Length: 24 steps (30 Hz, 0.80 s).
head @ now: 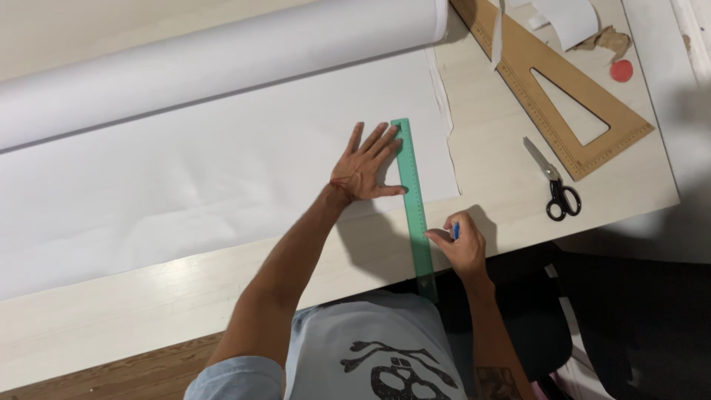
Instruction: Marking a straight line on a roll of white material using a ruler and a marking tool
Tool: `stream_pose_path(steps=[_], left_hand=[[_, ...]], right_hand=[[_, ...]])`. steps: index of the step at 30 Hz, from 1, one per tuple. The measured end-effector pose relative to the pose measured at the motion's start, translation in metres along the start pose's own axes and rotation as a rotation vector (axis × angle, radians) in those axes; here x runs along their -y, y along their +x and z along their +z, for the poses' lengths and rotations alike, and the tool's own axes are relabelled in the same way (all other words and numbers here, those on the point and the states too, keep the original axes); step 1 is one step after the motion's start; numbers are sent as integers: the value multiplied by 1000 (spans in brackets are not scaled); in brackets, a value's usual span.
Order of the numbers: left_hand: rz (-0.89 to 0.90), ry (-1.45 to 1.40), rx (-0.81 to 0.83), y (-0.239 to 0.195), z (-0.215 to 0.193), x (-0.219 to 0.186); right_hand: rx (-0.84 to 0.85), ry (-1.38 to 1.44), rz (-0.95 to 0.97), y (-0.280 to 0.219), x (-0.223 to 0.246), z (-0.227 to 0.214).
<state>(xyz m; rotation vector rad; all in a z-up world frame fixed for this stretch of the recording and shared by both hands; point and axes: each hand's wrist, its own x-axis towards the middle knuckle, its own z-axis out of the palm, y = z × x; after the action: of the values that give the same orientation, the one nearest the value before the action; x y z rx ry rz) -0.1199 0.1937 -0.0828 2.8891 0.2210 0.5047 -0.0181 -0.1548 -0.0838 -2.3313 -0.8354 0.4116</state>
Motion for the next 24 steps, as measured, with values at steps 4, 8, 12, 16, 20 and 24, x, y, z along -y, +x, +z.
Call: stream_pose_path(steps=[4, 8, 12, 16, 20, 24], left_hand=[[-25, 15, 12, 0, -1, -5], [-57, 22, 35, 0, -5, -6], [-88, 11, 33, 2, -5, -8], [-102, 20, 31, 2, -6, -9], [-111, 27, 31, 2, -4, -8], [-99, 30, 39, 3, -5, -9]], right_hand=[[20, 26, 16, 3, 2, -4], [50, 39, 41, 7, 5, -8], [109, 54, 109, 13, 16, -14], [104, 49, 112, 16, 15, -12], [122, 57, 138, 19, 21, -14], [139, 64, 142, 21, 22, -17]])
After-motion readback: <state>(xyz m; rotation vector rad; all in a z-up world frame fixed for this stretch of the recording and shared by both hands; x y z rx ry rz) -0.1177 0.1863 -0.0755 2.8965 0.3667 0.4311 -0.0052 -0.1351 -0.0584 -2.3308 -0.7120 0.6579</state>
